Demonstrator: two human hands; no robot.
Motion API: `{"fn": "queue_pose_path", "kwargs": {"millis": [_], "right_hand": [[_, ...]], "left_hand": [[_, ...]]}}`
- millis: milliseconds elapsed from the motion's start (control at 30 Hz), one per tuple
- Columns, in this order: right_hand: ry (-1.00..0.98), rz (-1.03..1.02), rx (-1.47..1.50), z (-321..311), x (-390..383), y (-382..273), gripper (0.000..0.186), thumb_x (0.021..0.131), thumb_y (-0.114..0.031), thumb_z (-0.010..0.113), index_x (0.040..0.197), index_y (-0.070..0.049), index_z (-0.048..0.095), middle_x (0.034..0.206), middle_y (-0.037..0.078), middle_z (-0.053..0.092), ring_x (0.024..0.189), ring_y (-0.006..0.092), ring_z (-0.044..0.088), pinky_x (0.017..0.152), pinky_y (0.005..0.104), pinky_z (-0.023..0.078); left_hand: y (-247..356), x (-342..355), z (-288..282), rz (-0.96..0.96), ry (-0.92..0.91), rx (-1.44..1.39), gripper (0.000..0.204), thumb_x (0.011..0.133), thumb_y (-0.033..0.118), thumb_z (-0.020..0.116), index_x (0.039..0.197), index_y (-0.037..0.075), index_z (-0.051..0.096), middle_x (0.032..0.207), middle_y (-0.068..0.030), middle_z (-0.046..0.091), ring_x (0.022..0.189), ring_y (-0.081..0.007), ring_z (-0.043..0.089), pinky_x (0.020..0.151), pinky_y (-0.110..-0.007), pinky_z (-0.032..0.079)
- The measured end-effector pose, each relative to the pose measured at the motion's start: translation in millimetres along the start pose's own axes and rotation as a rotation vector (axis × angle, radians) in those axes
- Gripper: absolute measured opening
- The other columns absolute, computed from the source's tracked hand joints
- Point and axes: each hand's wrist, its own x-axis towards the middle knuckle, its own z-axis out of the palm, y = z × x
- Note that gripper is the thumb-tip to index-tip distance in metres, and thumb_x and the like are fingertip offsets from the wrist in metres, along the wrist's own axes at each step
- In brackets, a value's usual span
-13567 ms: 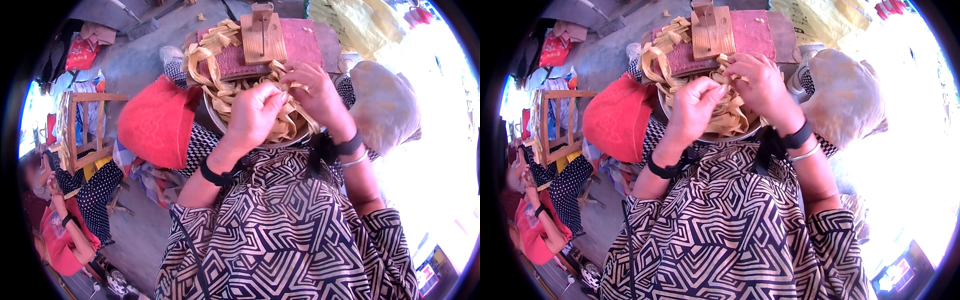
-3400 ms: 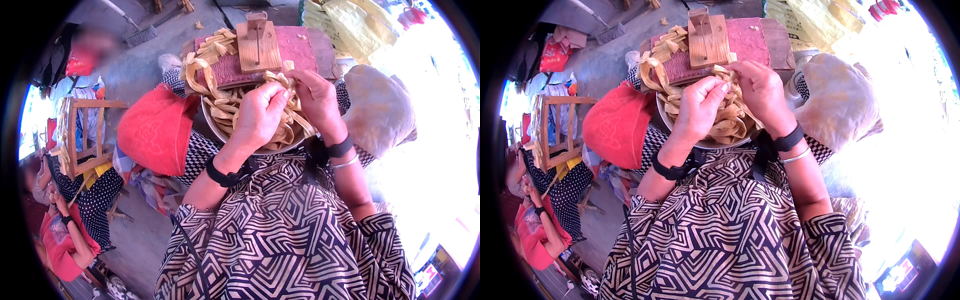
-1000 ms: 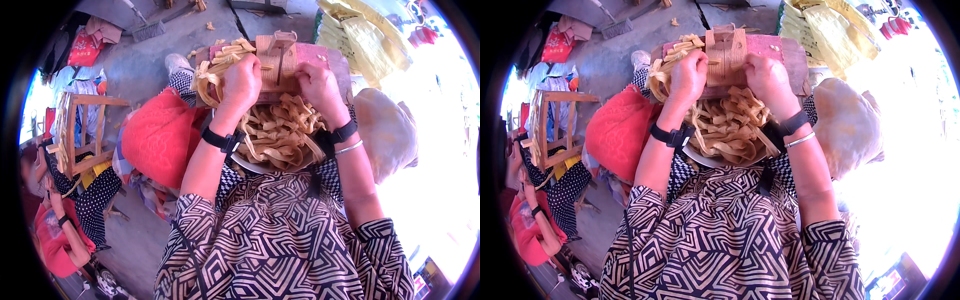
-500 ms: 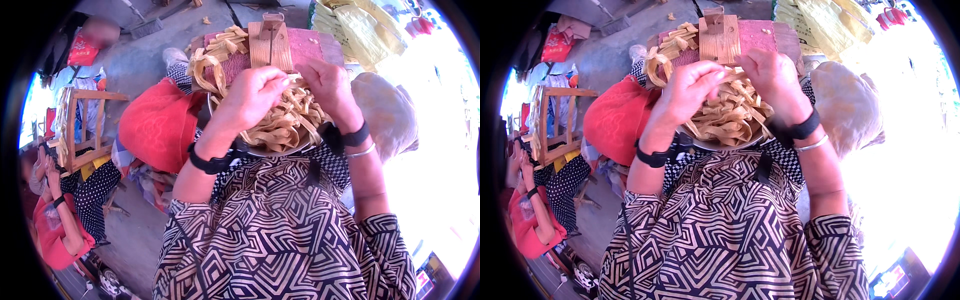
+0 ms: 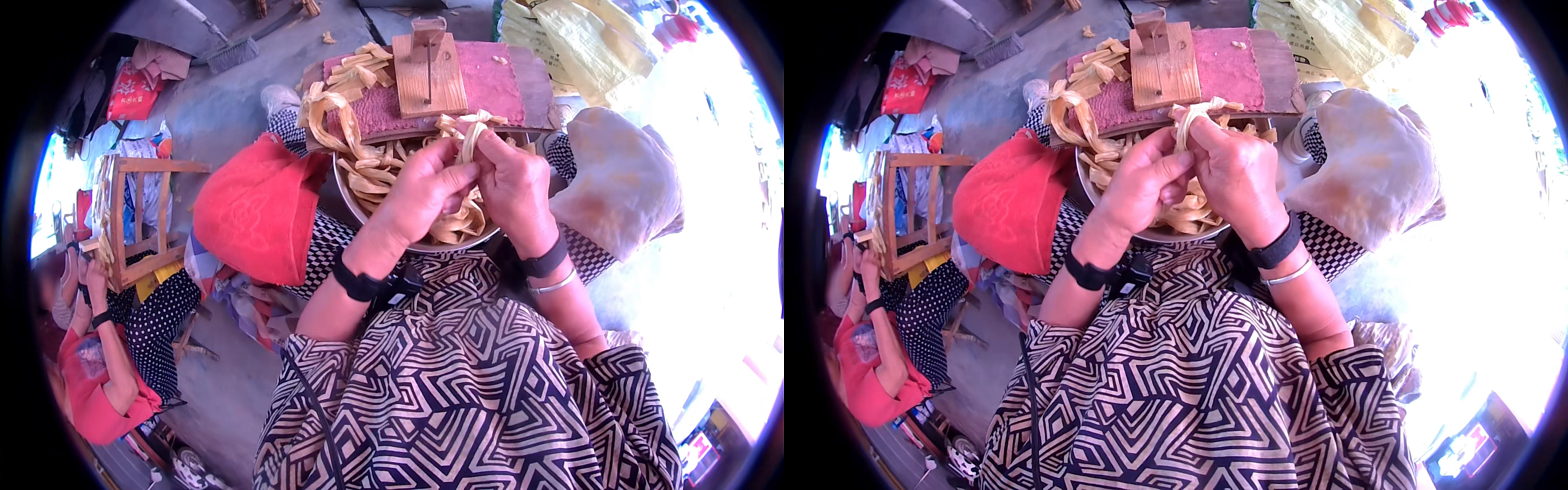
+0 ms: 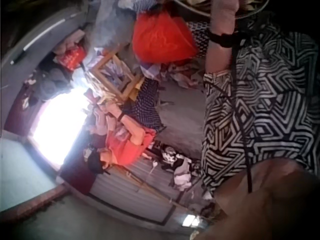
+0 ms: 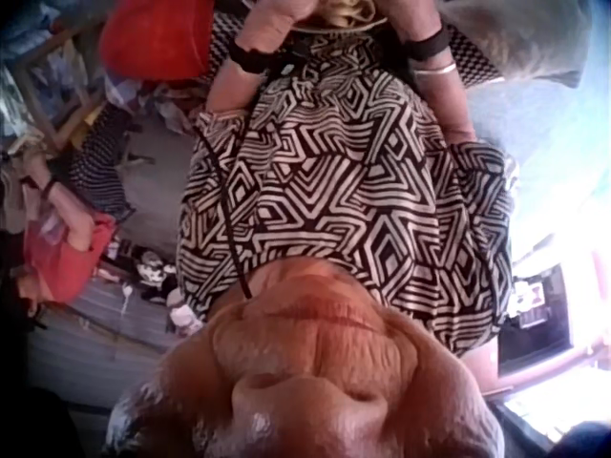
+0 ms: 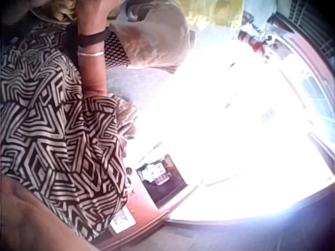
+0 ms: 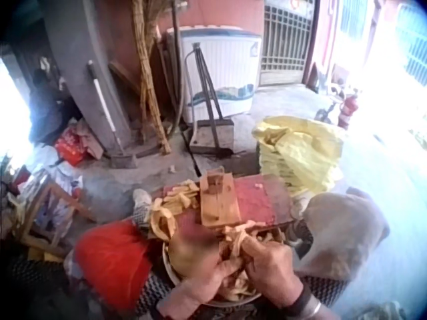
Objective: The person weaves strips of natural fiber by hand, wrapping them around a central core to form small rings and then joining them together on a wooden form.
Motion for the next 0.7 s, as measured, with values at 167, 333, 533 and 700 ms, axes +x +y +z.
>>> {"fn": "queue_pose_path", "kwargs": {"millis": [167,333,533,700], "right_hand": [[0.056,0.0,0.036,1.2,-1.1,4.6,0.021,0.077,-0.01,0.063,0.097,-0.014,0.068,0.063,0.009,0.061,0.057,0.0256,0.062,0.049,0.0347,0.047],[-0.304,0.297,0.203,0.9,-20.2,24.1,0.013,0.085,-0.02,0.064,0.087,-0.008,0.068,0.072,0.008,0.065,0.055,0.0198,0.06,0.05,0.0309,0.046],[-0.508,0.895,1.534,8.8,-27.9,36.8,0.027,0.093,-0.026,0.056,0.101,-0.002,0.065,0.097,0.004,0.066,0.089,0.0127,0.062,0.08,0.0283,0.048],[-0.339,0.667,1.358,6.3,-15.5,31.0,0.014,0.086,-0.013,0.061,0.093,-0.002,0.067,0.102,0.004,0.062,0.096,0.0146,0.058,0.084,0.0288,0.047]], "left_hand": [[1.0,0.9,-25.4,-0.182,-0.102,-0.018,0.018,0.09,0.01,0.056,0.107,0.004,0.056,0.076,0.0019,0.052,0.054,-0.0022,0.043,0.049,-0.017,0.037],[-0.9,-10.9,-7.6,0.271,0.104,1.004,0.017,0.085,0.003,0.058,0.101,0.002,0.061,0.076,-0.0035,0.056,0.057,-0.0125,0.052,0.053,-0.027,0.045],[-0.6,-9.3,6.5,0.74,0.175,0.964,0.03,0.074,-0.005,0.062,0.104,0.001,0.063,0.1,-0.0091,0.059,0.089,-0.0256,0.055,0.079,-0.033,0.046],[4.8,-8.6,18.6,0.555,0.111,0.623,0.027,0.084,0.001,0.056,0.11,-0.003,0.054,0.1,-0.0143,0.057,0.095,-0.0227,0.055,0.08,-0.032,0.045]]}}
